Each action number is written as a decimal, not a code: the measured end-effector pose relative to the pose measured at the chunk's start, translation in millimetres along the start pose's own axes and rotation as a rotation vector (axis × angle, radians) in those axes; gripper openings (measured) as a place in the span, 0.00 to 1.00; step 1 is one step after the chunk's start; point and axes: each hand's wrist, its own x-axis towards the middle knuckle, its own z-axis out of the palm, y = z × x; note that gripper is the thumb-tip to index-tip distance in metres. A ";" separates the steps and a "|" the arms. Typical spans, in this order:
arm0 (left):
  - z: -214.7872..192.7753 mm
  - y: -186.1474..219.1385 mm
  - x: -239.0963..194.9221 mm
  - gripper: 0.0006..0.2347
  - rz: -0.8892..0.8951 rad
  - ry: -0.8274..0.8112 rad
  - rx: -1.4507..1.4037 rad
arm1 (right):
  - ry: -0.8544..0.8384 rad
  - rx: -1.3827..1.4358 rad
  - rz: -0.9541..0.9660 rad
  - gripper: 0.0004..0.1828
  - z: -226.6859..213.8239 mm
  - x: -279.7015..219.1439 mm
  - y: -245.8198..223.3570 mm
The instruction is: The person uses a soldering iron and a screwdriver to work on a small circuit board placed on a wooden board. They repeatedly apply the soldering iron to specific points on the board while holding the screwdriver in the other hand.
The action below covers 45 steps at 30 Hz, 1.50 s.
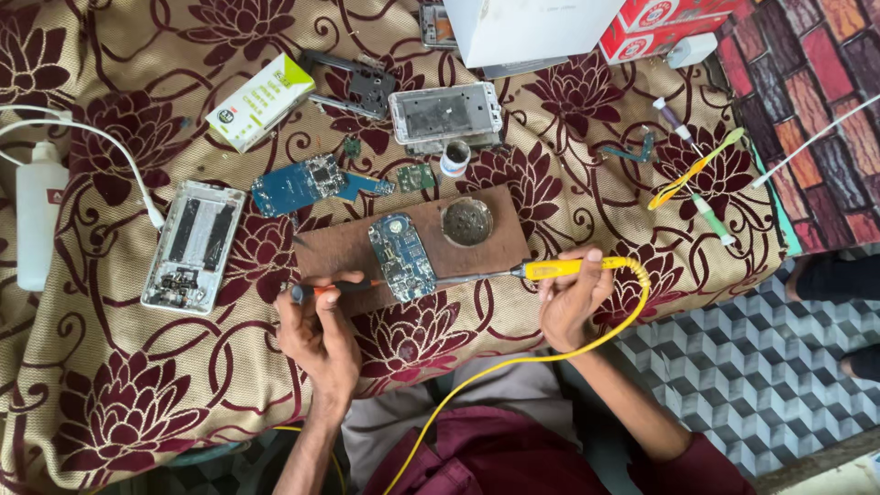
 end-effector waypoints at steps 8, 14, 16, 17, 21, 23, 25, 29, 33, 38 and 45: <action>1.7 -1.4 -3.4 0.03 0.020 -0.006 -0.168 | 0.069 -0.057 0.037 0.22 5.4 -5.0 -3.2; 1.6 -1.5 -2.3 0.04 0.006 -0.017 -0.133 | 0.053 -0.052 0.077 0.22 5.4 -4.2 -4.4; 1.3 -1.3 -2.7 0.04 0.018 -0.033 -0.083 | 0.045 -0.039 0.069 0.21 5.5 -3.7 -3.7; 0.6 -1.1 -2.4 0.04 0.026 -0.038 -0.073 | 0.041 -0.032 0.065 0.21 5.5 -3.5 -3.4; 1.0 -1.0 -0.4 0.04 0.046 -0.046 -0.079 | 0.039 -0.059 0.105 0.19 6.8 -2.5 -3.5; 0.5 -0.6 -1.6 0.04 0.063 -0.045 -0.089 | 0.015 -0.072 0.095 0.19 6.5 -3.7 -4.6; 1.6 -1.4 -0.5 0.04 0.104 -0.044 -0.091 | 0.025 -0.049 0.111 0.18 6.6 -2.7 -5.1; 0.0 -1.9 0.0 0.04 0.046 -0.032 -0.019 | 0.002 -0.046 0.070 0.19 6.4 -3.0 -5.9; 0.4 -1.1 0.2 0.04 0.042 -0.027 -0.022 | -0.005 -0.054 0.051 0.19 7.5 -0.4 -5.6; 0.4 1.1 0.7 0.04 0.061 -0.033 -0.026 | 0.003 -0.057 0.057 0.19 8.1 -1.5 -5.1; 1.0 -1.4 1.7 0.04 0.075 -0.045 -0.048 | -0.003 -0.034 0.076 0.19 6.1 -2.4 -4.2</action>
